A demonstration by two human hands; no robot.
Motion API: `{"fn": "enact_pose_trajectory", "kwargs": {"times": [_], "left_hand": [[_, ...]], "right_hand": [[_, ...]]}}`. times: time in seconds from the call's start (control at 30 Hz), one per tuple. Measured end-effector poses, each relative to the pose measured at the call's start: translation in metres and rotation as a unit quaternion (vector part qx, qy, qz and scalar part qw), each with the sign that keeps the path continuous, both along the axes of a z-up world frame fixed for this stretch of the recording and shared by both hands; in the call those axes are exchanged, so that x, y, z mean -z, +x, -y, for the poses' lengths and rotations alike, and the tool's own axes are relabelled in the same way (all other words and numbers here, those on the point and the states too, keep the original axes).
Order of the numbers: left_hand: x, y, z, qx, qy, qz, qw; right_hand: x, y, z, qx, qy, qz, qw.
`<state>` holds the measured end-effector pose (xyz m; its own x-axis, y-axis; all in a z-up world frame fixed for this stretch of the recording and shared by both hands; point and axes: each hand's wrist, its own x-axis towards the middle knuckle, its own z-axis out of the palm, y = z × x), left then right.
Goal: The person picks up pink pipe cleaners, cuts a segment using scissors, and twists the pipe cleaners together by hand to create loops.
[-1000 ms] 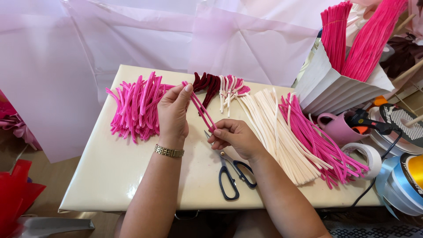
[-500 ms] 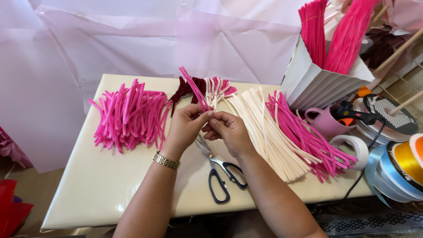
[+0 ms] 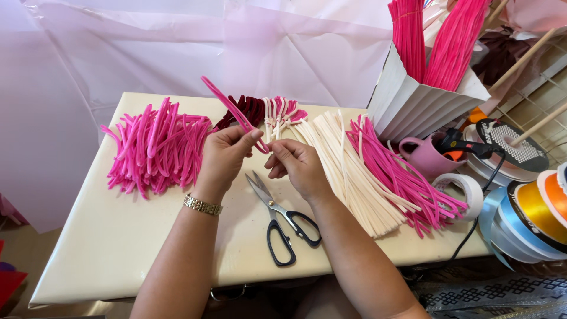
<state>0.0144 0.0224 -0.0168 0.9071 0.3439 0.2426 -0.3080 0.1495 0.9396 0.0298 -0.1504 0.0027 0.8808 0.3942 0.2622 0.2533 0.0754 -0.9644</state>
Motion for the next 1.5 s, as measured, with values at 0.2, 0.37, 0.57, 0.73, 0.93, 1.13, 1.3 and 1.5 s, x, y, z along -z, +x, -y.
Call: {"fn": "enact_pose_trajectory", "kwargs": {"times": [0.2, 0.37, 0.57, 0.73, 0.93, 1.13, 1.3, 1.5], "left_hand": [[-0.008, -0.003, -0.004, -0.02, -0.005, -0.002, 1.0], [-0.008, -0.002, -0.007, -0.018, -0.005, -0.001, 1.0], [-0.013, -0.009, -0.011, -0.028, 0.013, -0.004, 0.999], [-0.015, -0.009, -0.014, -0.034, 0.038, -0.016, 0.999], [-0.016, -0.009, -0.011, -0.003, 0.119, -0.052, 0.991], [-0.021, -0.012, -0.016, 0.023, 0.092, -0.043, 0.995], [-0.026, -0.015, -0.02, 0.015, 0.002, -0.053, 0.998], [-0.02, -0.009, -0.021, 0.022, -0.055, -0.026, 0.998]], "right_hand": [[-0.005, 0.0, 0.003, 0.02, -0.031, 0.028, 0.999], [-0.026, -0.006, 0.016, 0.022, -0.249, 0.086, 0.964], [-0.062, -0.033, 0.019, -0.046, -0.512, 0.113, 0.85], [-0.039, -0.069, 0.049, -0.063, -0.581, 0.122, 0.802], [0.011, -0.095, 0.053, 0.037, -0.671, 0.069, 0.737], [0.023, -0.094, 0.045, 0.058, -0.671, 0.139, 0.726], [0.002, -0.1, 0.06, 0.075, -0.589, 0.014, 0.804], [0.017, -0.096, 0.086, 0.109, -0.259, -0.105, 0.954]]}}
